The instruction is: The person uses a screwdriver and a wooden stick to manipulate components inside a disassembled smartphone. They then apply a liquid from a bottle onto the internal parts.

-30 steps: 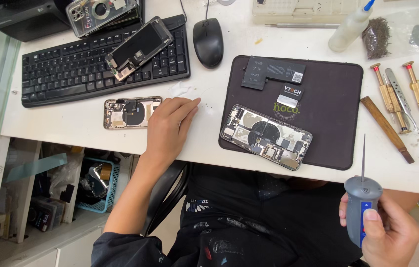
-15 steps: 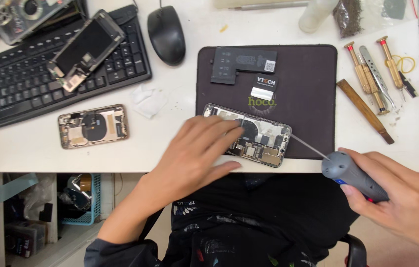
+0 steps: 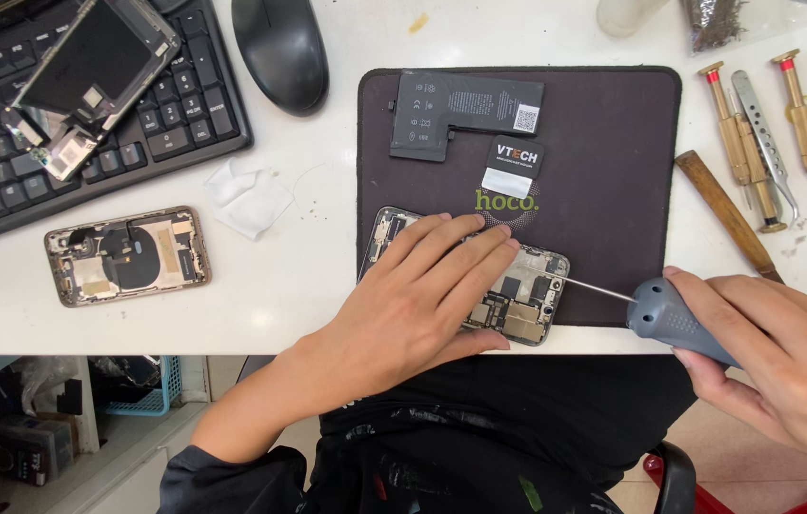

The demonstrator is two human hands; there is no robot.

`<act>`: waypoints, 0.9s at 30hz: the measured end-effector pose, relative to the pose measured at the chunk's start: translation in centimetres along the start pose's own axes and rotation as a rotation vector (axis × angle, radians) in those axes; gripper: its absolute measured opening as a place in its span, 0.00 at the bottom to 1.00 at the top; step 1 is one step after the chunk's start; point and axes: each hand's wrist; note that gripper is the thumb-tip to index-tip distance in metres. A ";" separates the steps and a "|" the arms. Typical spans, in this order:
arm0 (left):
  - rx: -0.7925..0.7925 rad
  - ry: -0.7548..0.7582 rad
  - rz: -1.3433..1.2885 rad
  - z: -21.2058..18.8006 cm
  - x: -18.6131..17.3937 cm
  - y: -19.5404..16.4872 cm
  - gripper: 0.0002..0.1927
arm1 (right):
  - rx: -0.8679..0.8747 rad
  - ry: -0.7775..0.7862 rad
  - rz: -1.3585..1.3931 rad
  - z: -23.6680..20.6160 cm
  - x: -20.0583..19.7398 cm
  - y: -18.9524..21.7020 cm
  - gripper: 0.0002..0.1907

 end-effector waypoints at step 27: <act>-0.007 0.012 0.019 0.1 1.0 1.2 0.40 | 0.076 0.195 -0.022 0.5 1.5 -1.3 0.40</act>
Point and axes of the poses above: each hand's wrist, its own z-axis towards the middle knuckle, its own x-axis out of the palm, y = z × x, and after that the axes turned 13 degrees about z, right-handed
